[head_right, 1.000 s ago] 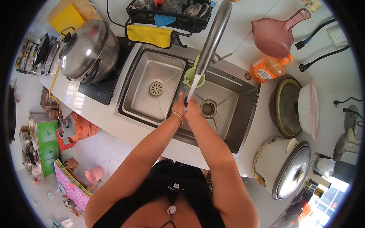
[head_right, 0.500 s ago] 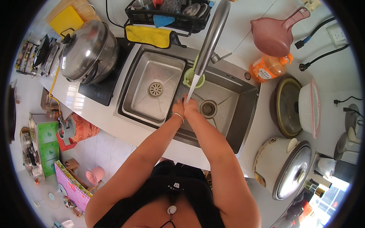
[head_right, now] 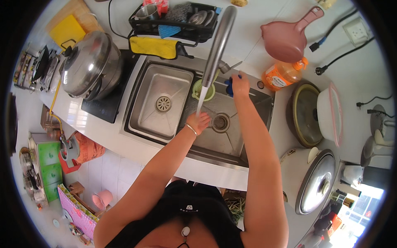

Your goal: The person wipes a table, a wooden cutting board, and the lid of a rice cooker using a cloth, moving bowls of peppers and other food items aside to clear the surfaces.

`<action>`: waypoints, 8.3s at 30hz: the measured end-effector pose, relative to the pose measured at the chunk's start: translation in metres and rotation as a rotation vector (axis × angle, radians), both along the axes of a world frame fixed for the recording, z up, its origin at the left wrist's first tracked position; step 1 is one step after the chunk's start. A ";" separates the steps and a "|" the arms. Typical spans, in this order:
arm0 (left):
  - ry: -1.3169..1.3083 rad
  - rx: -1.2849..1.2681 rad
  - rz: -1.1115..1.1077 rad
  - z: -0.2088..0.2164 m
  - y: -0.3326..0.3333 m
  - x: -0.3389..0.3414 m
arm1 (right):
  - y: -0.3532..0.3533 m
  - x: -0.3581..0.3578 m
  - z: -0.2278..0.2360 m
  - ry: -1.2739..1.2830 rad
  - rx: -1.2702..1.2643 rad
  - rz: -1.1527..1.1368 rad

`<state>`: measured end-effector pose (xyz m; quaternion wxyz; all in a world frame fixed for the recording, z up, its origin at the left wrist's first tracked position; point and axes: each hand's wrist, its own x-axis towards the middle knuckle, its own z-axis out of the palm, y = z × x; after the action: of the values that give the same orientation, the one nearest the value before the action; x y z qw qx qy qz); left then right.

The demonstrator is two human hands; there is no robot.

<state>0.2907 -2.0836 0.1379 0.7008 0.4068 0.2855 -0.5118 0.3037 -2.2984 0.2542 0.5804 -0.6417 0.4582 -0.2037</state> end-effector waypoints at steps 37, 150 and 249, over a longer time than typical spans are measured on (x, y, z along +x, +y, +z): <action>-1.514 0.732 -0.984 0.040 -0.033 -0.089 | 0.124 -0.146 -0.106 -0.271 1.075 -0.440; -1.975 0.829 -0.455 0.084 0.284 0.080 | 0.161 0.129 -0.062 0.602 -0.847 0.747; -0.131 -0.522 -0.250 0.104 0.009 -0.067 | 0.178 -0.167 0.027 -0.176 -0.465 0.050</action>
<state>0.2238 -2.0746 0.2418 0.7302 0.2770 0.0463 -0.6229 0.1362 -2.1206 0.2810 0.4596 -0.7490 0.3306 -0.3442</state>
